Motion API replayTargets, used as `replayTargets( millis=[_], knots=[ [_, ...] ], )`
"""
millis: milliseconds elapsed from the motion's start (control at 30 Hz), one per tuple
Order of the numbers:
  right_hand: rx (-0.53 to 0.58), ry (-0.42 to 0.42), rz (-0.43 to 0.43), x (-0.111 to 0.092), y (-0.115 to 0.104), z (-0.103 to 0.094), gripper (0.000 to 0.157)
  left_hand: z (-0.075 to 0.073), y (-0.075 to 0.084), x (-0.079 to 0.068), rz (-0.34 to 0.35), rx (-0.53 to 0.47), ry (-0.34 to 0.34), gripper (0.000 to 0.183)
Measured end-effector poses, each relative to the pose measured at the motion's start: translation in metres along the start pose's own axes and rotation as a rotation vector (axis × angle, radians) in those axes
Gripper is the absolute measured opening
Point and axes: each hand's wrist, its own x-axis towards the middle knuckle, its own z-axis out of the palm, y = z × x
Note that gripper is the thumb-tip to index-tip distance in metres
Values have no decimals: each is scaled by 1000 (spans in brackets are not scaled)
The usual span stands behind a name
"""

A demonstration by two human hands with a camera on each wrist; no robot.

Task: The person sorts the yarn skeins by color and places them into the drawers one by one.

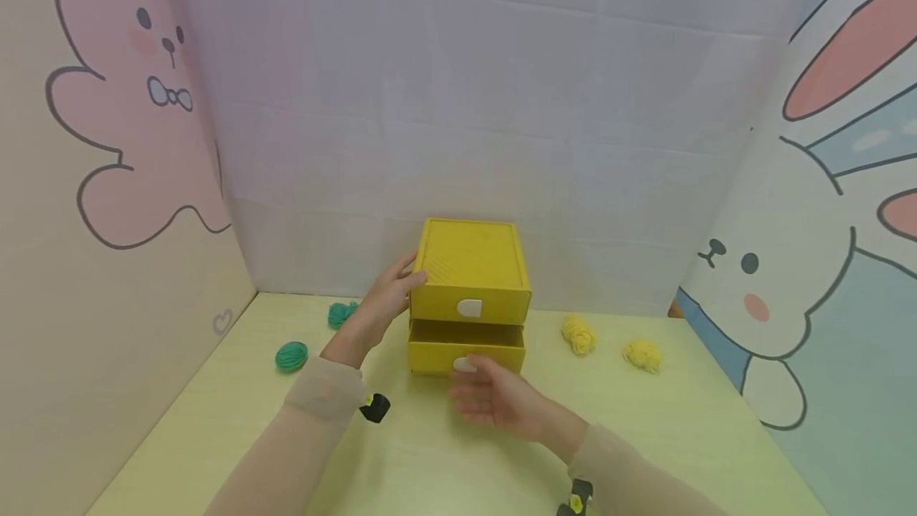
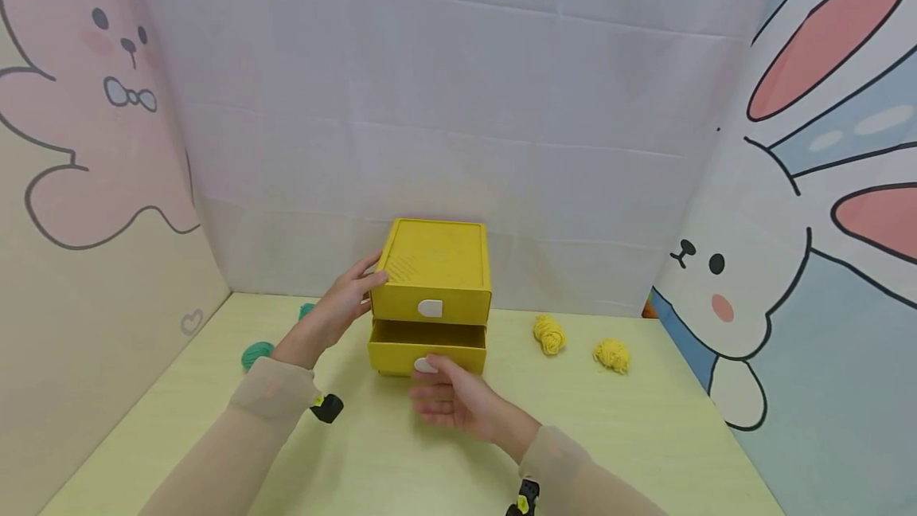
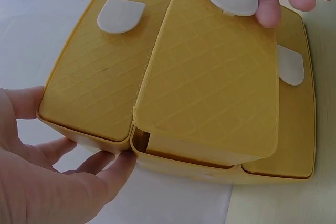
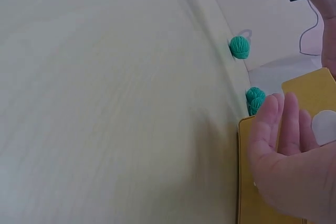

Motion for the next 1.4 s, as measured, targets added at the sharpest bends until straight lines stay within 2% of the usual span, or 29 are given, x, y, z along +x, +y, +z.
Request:
replayTargets(
  millis=[133, 367, 1400],
  knots=[
    [7, -2, 1, -7, 3, 3, 67, 0, 0, 1, -1, -7, -4, 70],
    [5, -25, 31, -20, 8, 8, 72, 0, 1, 0, -3, -3, -5, 70],
    [-15, -87, 78, -57, 26, 19, 69, 0, 0, -1, 25, 6, -17, 69]
  ],
)
